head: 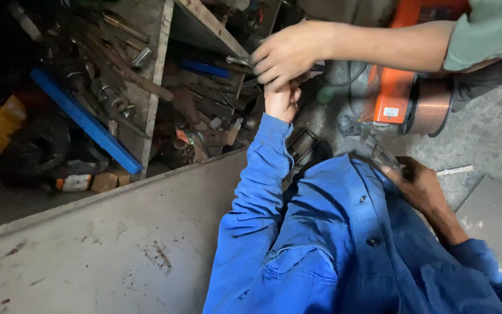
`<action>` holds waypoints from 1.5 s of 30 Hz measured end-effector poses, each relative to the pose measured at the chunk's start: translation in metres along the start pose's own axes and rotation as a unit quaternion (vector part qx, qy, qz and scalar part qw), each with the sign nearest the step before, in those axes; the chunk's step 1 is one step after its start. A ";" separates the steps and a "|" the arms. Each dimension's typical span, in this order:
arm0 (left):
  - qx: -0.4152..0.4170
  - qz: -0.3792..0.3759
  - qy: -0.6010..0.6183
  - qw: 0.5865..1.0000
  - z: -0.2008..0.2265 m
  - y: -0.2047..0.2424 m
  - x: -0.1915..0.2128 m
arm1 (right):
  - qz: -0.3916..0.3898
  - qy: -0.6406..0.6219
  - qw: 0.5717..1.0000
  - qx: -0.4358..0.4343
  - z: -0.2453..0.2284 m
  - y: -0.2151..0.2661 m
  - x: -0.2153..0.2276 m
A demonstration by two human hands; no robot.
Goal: The person retrieves several drill bits from a cluttered shelf, compares them, and uses a vernier caliper to measure the diameter of each bit. The person places the measured bits back on the shelf and continues selecting and measuring additional bits.
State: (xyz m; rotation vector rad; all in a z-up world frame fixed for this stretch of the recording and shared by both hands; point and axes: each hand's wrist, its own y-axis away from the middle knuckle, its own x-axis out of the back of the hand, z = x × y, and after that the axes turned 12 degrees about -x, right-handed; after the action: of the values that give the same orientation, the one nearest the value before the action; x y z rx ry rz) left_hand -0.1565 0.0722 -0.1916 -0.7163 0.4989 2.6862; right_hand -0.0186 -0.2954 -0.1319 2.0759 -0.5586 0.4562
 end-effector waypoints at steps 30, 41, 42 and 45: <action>0.134 0.052 -0.158 0.977 -0.033 0.096 0.052 | 0.019 0.010 0.999 0.027 0.010 -0.016 -0.005; 0.182 -0.076 -0.163 0.967 -0.020 0.141 0.005 | 0.051 -0.041 0.996 0.069 -0.036 0.000 -0.012; 0.180 -0.104 -0.157 0.966 -0.022 0.142 0.001 | 0.048 -0.028 0.997 0.051 -0.037 -0.003 -0.013; 0.176 -0.146 -0.169 0.959 -0.018 0.150 -0.011 | 0.036 0.008 0.999 0.000 -0.041 -0.001 -0.015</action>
State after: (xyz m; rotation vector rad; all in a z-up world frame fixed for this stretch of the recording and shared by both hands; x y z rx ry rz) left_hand -0.1977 -0.0706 -0.1632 -0.2033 0.6929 2.2887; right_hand -0.0343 -0.2570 -0.1192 2.0559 -0.6252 0.5137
